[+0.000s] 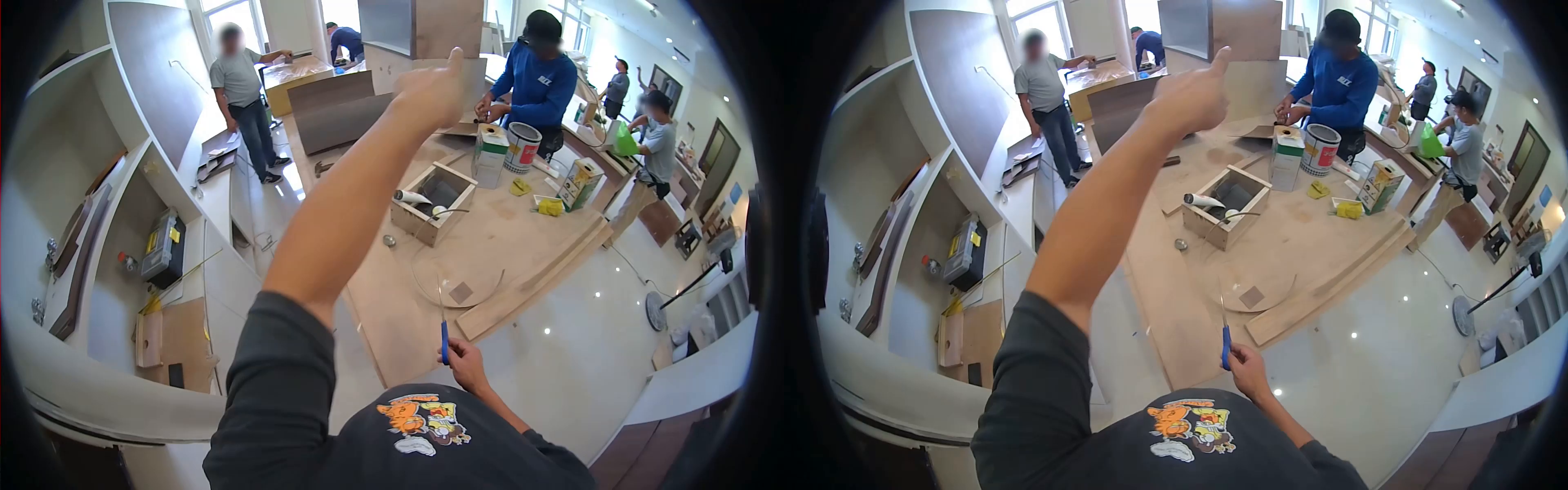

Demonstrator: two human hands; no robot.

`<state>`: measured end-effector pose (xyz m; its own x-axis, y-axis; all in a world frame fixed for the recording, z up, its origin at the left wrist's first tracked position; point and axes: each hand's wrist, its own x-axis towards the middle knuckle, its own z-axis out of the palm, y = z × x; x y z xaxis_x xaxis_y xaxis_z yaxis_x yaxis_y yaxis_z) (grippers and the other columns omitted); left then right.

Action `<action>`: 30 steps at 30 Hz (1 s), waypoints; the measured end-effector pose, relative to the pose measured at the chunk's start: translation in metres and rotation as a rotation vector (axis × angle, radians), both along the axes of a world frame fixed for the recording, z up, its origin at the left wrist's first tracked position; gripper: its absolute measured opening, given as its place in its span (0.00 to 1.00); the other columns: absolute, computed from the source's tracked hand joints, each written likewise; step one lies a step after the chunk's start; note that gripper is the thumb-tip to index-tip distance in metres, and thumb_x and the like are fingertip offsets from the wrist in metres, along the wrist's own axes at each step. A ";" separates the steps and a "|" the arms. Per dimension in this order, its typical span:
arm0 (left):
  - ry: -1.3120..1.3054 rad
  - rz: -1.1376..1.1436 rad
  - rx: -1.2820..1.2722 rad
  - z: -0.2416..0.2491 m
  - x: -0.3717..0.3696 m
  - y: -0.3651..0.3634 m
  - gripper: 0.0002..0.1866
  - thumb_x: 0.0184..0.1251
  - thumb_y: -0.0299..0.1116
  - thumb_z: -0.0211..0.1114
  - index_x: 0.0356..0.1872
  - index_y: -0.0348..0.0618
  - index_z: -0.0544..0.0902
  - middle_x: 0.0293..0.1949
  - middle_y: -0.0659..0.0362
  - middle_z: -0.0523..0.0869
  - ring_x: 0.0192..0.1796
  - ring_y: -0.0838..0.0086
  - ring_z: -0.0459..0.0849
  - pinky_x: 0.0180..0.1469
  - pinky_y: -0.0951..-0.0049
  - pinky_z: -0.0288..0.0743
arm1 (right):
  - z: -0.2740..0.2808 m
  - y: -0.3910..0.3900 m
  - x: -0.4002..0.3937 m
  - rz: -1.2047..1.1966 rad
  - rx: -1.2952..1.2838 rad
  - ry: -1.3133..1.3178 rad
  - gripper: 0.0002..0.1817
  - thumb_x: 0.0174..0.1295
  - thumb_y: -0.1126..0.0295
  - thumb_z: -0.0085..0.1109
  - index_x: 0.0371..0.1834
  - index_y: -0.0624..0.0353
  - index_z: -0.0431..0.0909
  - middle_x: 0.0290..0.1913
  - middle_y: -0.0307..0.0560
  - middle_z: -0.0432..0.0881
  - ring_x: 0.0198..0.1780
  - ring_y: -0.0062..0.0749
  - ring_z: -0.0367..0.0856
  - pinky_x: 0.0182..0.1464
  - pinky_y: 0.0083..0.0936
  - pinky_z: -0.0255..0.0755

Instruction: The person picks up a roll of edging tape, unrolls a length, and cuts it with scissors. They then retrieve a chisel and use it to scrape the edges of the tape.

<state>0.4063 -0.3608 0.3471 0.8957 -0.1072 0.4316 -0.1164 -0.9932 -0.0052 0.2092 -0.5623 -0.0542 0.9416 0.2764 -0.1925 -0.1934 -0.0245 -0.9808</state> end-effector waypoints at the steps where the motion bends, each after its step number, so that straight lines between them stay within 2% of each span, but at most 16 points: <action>1: -0.001 0.006 -0.035 0.005 0.020 -0.005 0.45 0.57 0.32 0.62 0.76 0.41 0.50 0.53 0.48 0.85 0.56 0.59 0.83 0.56 0.61 0.76 | 0.000 -0.007 -0.008 -0.050 -0.009 0.012 0.15 0.67 0.70 0.58 0.52 0.68 0.77 0.37 0.46 0.85 0.34 0.25 0.84 0.35 0.19 0.75; 4: -0.020 0.037 -0.061 0.006 0.065 -0.007 0.45 0.58 0.33 0.63 0.76 0.40 0.49 0.55 0.47 0.83 0.59 0.59 0.82 0.58 0.63 0.75 | -0.011 -0.031 -0.033 -0.201 -0.041 0.057 0.14 0.67 0.70 0.57 0.52 0.68 0.78 0.37 0.47 0.85 0.34 0.26 0.84 0.33 0.19 0.75; 7: 0.075 -0.019 -0.133 0.009 0.049 -0.017 0.40 0.67 0.36 0.53 0.77 0.45 0.46 0.59 0.48 0.81 0.61 0.55 0.79 0.60 0.56 0.72 | -0.027 -0.057 -0.054 -0.345 -0.075 0.073 0.14 0.67 0.71 0.56 0.52 0.69 0.77 0.37 0.48 0.85 0.33 0.27 0.85 0.31 0.18 0.74; 10: 0.080 -0.038 -0.139 -0.003 0.032 -0.005 0.41 0.68 0.40 0.55 0.77 0.44 0.46 0.58 0.45 0.80 0.62 0.54 0.78 0.60 0.56 0.71 | -0.024 -0.069 -0.069 -0.475 -0.076 0.105 0.14 0.67 0.72 0.55 0.52 0.70 0.76 0.37 0.48 0.85 0.32 0.26 0.85 0.30 0.18 0.72; 14: 0.113 -0.015 -0.145 -0.013 -0.005 0.056 0.42 0.67 0.46 0.59 0.76 0.42 0.50 0.59 0.42 0.79 0.63 0.52 0.77 0.62 0.56 0.70 | -0.032 -0.071 -0.063 -0.518 -0.054 0.104 0.13 0.67 0.72 0.54 0.50 0.70 0.77 0.35 0.47 0.85 0.31 0.25 0.84 0.28 0.17 0.69; 19: -0.078 0.189 -0.157 -0.003 -0.087 0.163 0.40 0.66 0.50 0.61 0.73 0.38 0.58 0.60 0.42 0.78 0.63 0.51 0.76 0.64 0.56 0.68 | -0.036 -0.052 -0.025 -0.386 -0.058 0.071 0.11 0.67 0.72 0.55 0.47 0.69 0.77 0.33 0.45 0.84 0.29 0.24 0.83 0.26 0.16 0.68; 21: -0.213 0.362 -0.053 -0.006 -0.129 0.211 0.38 0.65 0.49 0.61 0.70 0.37 0.62 0.57 0.41 0.80 0.59 0.50 0.79 0.60 0.55 0.72 | -0.035 -0.039 -0.006 -0.292 -0.080 0.043 0.10 0.67 0.71 0.56 0.46 0.67 0.78 0.32 0.44 0.83 0.27 0.25 0.83 0.24 0.15 0.67; 22: -0.188 0.479 -0.024 -0.001 -0.155 0.229 0.38 0.64 0.49 0.62 0.70 0.36 0.62 0.51 0.41 0.82 0.54 0.49 0.81 0.55 0.55 0.75 | -0.030 -0.030 0.002 -0.252 -0.090 0.062 0.11 0.66 0.71 0.56 0.47 0.67 0.78 0.32 0.44 0.83 0.28 0.25 0.83 0.26 0.16 0.71; 23: -0.233 0.493 -0.116 -0.001 -0.177 0.244 0.37 0.64 0.48 0.62 0.70 0.39 0.63 0.46 0.40 0.84 0.50 0.48 0.83 0.53 0.55 0.75 | -0.031 -0.018 0.009 -0.198 -0.043 0.063 0.12 0.67 0.71 0.56 0.48 0.68 0.78 0.33 0.45 0.83 0.29 0.25 0.83 0.28 0.17 0.74; 24: -0.157 0.560 -0.093 0.003 -0.196 0.241 0.35 0.65 0.46 0.62 0.70 0.42 0.63 0.41 0.42 0.86 0.49 0.48 0.83 0.51 0.54 0.75 | -0.032 -0.009 0.014 -0.191 0.010 0.067 0.13 0.67 0.70 0.55 0.49 0.68 0.78 0.34 0.46 0.83 0.29 0.25 0.83 0.31 0.18 0.76; 26: -0.131 0.360 -0.107 -0.013 -0.206 0.229 0.34 0.67 0.42 0.61 0.72 0.51 0.62 0.39 0.44 0.87 0.45 0.47 0.84 0.48 0.53 0.75 | -0.017 0.013 0.024 -0.056 0.041 0.105 0.14 0.67 0.70 0.55 0.49 0.70 0.79 0.37 0.46 0.82 0.32 0.25 0.82 0.35 0.20 0.77; 27: 0.016 0.394 -0.117 -0.012 -0.210 0.207 0.34 0.66 0.42 0.62 0.73 0.54 0.61 0.38 0.44 0.86 0.45 0.48 0.84 0.48 0.53 0.75 | -0.012 0.024 0.030 0.028 -0.039 0.099 0.15 0.67 0.68 0.56 0.49 0.69 0.79 0.36 0.45 0.82 0.32 0.25 0.81 0.37 0.21 0.77; 30: 0.092 0.323 -0.057 -0.025 -0.198 0.155 0.37 0.67 0.42 0.62 0.75 0.54 0.56 0.38 0.43 0.86 0.44 0.48 0.85 0.48 0.53 0.75 | 0.000 0.061 0.041 0.152 -0.052 0.081 0.15 0.66 0.66 0.58 0.48 0.68 0.80 0.35 0.43 0.83 0.33 0.24 0.83 0.37 0.19 0.75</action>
<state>0.2085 -0.2054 0.3218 0.9150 0.2104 0.3442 0.2071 -0.9772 0.0469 0.2502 -0.5013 -0.0544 0.8708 0.4017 -0.2835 -0.2616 -0.1097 -0.9589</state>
